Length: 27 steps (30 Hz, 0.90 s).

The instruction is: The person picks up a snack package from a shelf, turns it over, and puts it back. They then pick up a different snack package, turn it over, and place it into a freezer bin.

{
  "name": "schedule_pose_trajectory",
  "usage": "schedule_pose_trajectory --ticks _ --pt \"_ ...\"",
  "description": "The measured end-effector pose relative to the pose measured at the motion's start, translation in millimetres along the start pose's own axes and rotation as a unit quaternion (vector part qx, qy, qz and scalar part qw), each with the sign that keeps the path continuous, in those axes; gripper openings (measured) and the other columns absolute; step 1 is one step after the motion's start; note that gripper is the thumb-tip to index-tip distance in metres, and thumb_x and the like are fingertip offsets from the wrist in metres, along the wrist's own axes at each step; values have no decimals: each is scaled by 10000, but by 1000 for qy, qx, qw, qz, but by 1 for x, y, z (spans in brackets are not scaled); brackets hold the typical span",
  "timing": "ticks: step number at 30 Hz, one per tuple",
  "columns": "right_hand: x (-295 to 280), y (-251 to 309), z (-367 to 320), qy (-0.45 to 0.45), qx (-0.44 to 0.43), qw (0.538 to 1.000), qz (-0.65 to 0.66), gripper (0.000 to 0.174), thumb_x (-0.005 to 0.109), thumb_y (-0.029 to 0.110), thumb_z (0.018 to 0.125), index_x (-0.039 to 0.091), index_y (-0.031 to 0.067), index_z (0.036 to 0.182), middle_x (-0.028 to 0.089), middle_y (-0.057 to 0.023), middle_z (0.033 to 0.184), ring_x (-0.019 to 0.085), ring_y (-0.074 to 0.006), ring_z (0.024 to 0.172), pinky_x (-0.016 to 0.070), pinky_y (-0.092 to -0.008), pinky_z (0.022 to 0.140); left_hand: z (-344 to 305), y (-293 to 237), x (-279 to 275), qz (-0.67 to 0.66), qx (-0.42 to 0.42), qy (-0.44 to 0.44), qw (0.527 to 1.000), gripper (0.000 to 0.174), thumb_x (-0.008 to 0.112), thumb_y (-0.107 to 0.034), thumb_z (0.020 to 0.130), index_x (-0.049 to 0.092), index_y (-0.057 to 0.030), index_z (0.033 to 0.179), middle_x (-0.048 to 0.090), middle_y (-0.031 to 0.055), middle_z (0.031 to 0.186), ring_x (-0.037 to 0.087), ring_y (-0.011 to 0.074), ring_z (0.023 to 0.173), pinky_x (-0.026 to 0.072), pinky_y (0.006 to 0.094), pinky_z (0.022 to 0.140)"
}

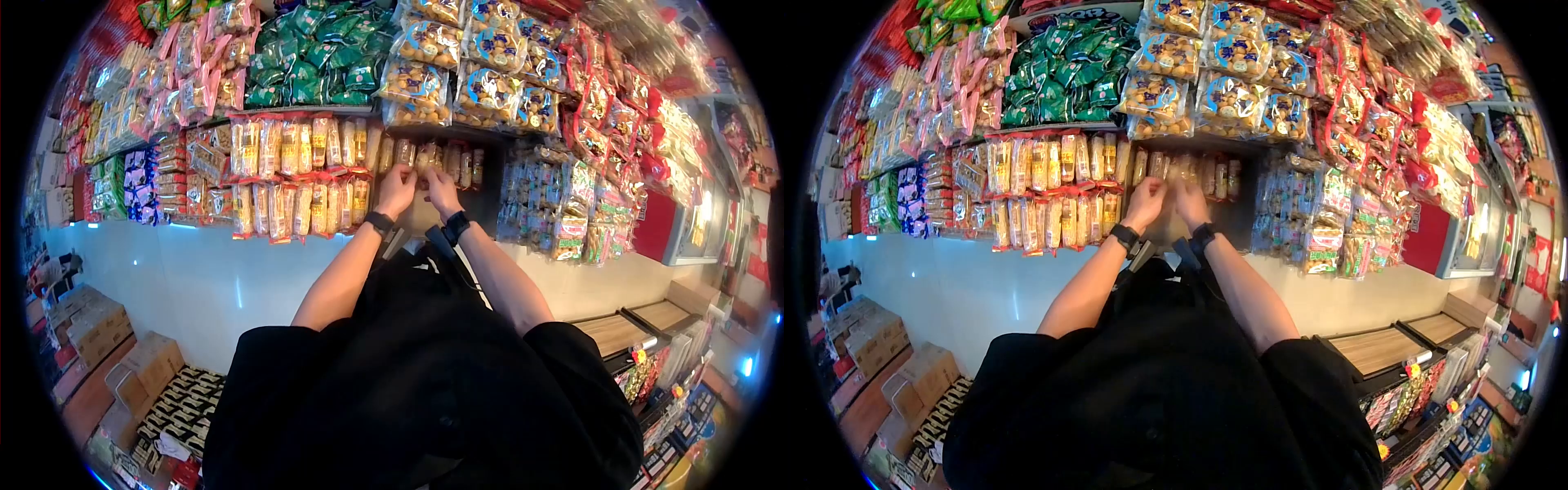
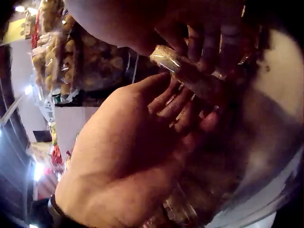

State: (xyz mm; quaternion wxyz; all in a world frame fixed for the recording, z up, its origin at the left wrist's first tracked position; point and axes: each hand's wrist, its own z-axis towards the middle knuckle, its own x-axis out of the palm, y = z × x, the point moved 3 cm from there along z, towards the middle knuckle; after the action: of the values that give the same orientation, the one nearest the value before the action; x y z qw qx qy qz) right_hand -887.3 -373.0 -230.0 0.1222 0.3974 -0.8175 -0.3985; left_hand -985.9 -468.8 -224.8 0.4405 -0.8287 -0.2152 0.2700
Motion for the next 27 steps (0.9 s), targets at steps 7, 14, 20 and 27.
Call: schedule_pose_trajectory --ticks 7,14,20,27 --pt "-15 41 -65 -54 -119 989 -63 320 634 258 925 652 -31 1064 707 -120 942 646 -147 862 490 -292 756 -36 -25 -14 -120 60 74 988 260 615 -189 945 563 -7 1122 630 58 969 592 132 868 479 275 723" --pt "-27 70 -129 -65 -152 985 48 304 616 278 950 658 4 1073 667 -25 879 582 -82 750 468 -232 631 -89 -88 -27 -182 64 123 973 257 653 -176 929 583 17 1084 642 63 974 612 102 824 499 251 731" --pt "-52 88 -181 -95 -205 969 104 289 590 232 960 655 11 1136 662 -11 911 568 -64 765 457 -222 610 -120 -133 -18 -209 111 175 956 261 659 -179 925 596 -1 1105 641 31 982 600 76 816 501 237 716" --pt "-107 85 -254 -142 -291 929 177 275 616 173 947 624 -17 1146 674 -52 1012 609 -96 906 497 -253 787 -166 -176 30 -197 156 287 925 257 613 -180 957 590 -12 1149 650 36 978 610 77 854 509 251 711"
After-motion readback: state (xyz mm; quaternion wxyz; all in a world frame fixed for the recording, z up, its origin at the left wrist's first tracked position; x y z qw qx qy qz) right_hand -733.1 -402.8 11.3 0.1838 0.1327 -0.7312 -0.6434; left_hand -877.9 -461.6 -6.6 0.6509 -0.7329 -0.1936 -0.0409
